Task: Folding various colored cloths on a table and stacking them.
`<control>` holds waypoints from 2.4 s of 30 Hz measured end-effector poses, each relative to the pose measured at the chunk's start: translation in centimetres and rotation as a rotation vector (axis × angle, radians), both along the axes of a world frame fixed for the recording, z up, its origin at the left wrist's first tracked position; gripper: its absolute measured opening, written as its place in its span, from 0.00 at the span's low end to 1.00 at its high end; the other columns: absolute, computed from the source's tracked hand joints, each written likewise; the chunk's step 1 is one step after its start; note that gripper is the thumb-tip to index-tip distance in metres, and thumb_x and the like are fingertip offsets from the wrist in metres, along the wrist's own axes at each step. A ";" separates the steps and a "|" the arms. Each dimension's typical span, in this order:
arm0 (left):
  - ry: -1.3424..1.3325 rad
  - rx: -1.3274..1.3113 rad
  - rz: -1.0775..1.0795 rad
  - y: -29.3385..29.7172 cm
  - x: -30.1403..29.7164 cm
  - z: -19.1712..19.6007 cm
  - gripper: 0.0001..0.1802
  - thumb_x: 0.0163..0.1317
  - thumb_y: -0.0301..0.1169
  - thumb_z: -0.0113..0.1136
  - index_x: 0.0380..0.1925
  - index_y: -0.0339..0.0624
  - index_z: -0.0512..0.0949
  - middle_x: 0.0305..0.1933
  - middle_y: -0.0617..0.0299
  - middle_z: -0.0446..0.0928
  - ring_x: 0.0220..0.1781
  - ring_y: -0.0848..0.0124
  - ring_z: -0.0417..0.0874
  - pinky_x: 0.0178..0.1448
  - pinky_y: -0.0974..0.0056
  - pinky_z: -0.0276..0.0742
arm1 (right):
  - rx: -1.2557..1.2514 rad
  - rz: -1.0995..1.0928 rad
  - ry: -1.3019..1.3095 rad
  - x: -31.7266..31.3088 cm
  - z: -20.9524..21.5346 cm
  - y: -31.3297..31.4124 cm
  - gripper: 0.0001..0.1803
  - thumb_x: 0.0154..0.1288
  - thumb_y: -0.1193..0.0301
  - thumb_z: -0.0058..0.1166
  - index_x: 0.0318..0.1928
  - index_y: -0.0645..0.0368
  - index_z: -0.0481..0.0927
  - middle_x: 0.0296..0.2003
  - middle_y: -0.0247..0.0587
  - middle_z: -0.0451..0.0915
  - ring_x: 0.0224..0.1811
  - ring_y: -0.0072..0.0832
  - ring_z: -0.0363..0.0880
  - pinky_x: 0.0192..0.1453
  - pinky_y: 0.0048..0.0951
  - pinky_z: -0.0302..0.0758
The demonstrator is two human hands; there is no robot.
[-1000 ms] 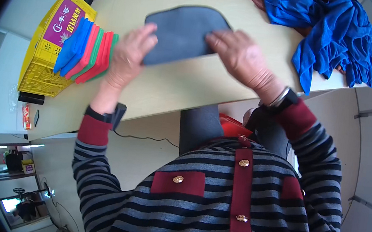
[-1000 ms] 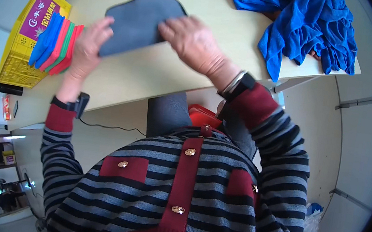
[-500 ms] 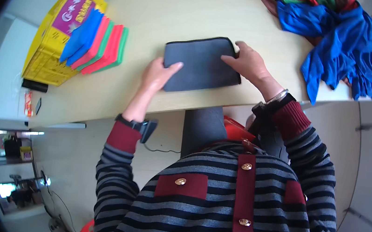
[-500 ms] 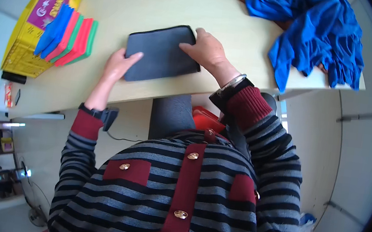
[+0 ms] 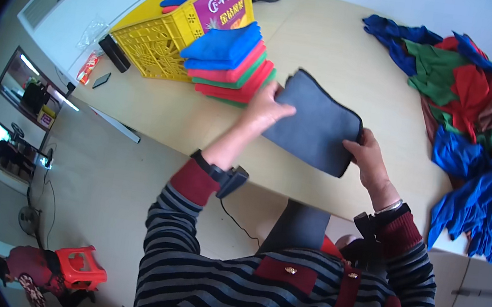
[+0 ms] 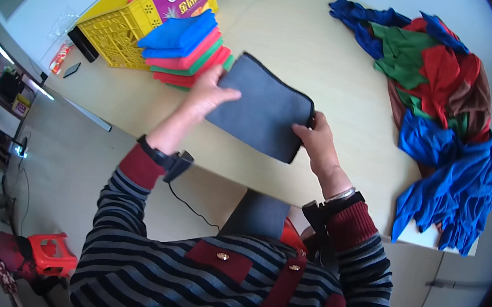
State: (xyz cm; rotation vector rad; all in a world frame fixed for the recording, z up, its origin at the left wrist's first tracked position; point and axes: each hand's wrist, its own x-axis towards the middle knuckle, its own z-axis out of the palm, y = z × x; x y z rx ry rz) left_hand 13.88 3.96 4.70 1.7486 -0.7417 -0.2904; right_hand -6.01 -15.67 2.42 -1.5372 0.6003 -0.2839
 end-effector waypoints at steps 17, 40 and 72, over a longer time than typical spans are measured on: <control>-0.856 0.351 0.529 9.6 24.0 10.5 0.23 0.60 0.31 0.66 0.54 0.41 0.72 0.53 0.45 0.81 0.55 0.48 0.82 0.57 0.52 0.77 | 0.193 0.332 -0.426 27.9 13.5 8.2 0.39 0.65 0.77 0.57 0.72 0.72 0.53 0.55 0.51 0.76 0.57 0.37 0.77 0.65 0.37 0.74; -1.178 0.708 0.522 8.5 22.7 9.3 0.22 0.64 0.30 0.63 0.57 0.43 0.73 0.58 0.48 0.78 0.58 0.48 0.78 0.58 0.51 0.76 | -0.059 0.236 -0.317 29.2 10.7 8.1 0.40 0.58 0.82 0.59 0.71 0.69 0.58 0.53 0.48 0.76 0.49 0.34 0.80 0.50 0.31 0.80; -1.025 0.989 -0.099 0.7 23.3 5.2 0.25 0.75 0.43 0.42 0.71 0.64 0.64 0.79 0.57 0.56 0.79 0.52 0.57 0.79 0.51 0.54 | -0.190 -0.203 0.010 -22.4 7.5 -11.4 0.20 0.73 0.66 0.52 0.61 0.59 0.76 0.49 0.36 0.81 0.47 0.23 0.80 0.55 0.26 0.76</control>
